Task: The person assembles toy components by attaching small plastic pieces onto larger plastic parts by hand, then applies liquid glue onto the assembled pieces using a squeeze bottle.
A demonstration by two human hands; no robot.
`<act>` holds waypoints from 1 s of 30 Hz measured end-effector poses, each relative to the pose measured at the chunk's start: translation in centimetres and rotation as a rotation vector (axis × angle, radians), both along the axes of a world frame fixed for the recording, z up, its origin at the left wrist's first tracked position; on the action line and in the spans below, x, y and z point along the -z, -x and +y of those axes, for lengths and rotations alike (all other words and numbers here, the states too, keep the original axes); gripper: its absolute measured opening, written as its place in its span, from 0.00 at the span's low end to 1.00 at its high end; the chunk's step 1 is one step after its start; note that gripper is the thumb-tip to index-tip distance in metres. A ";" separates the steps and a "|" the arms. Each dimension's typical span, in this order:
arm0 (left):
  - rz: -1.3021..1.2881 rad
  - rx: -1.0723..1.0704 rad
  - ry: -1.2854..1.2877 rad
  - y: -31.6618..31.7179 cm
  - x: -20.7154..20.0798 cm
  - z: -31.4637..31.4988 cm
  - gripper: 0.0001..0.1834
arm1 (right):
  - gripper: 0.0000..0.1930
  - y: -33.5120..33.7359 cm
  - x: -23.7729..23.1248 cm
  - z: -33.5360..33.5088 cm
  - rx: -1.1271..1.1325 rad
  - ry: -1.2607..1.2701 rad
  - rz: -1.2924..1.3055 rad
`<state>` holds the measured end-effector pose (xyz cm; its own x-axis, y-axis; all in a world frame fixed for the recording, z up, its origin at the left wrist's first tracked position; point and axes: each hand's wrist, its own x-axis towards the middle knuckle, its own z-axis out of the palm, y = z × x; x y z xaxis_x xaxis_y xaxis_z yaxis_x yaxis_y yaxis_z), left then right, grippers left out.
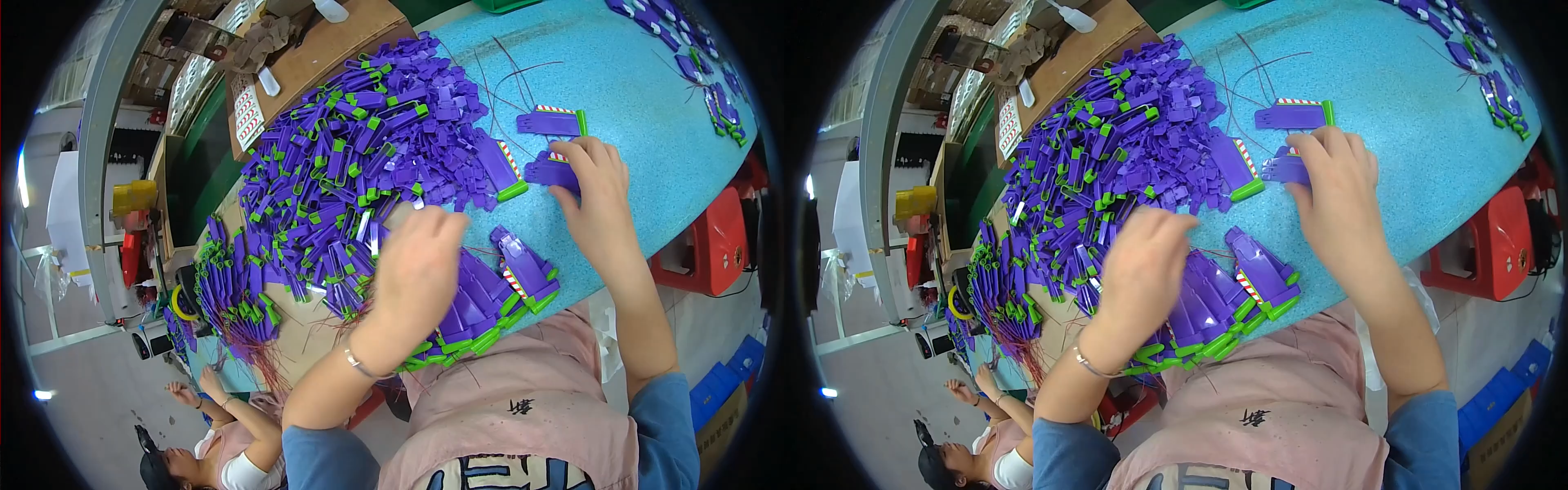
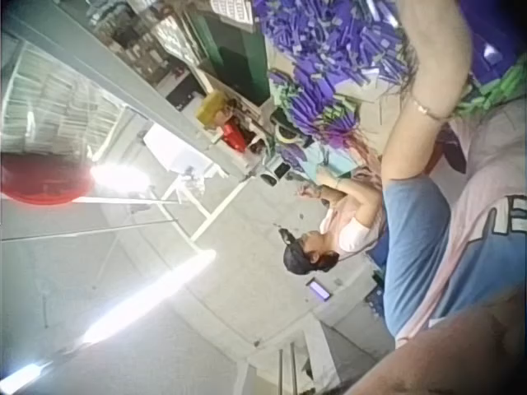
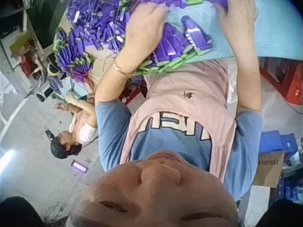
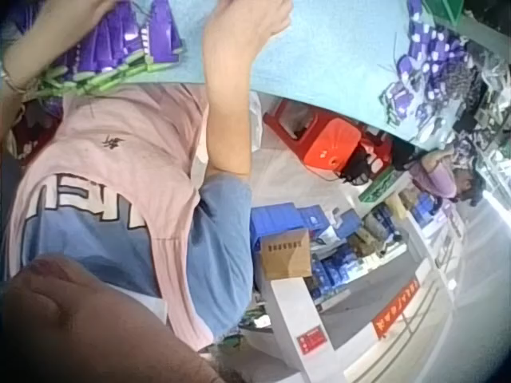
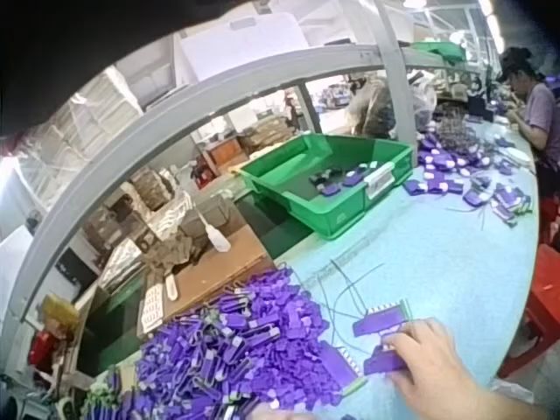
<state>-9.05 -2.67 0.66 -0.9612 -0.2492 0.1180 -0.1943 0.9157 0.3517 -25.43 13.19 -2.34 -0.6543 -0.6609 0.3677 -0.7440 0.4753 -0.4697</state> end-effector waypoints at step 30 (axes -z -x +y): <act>0.234 -0.195 -1.159 -2.2 -1.5 2.4 0.21 | 0.14 -6.6 -1.9 1.1 -0.414 0.523 -1.849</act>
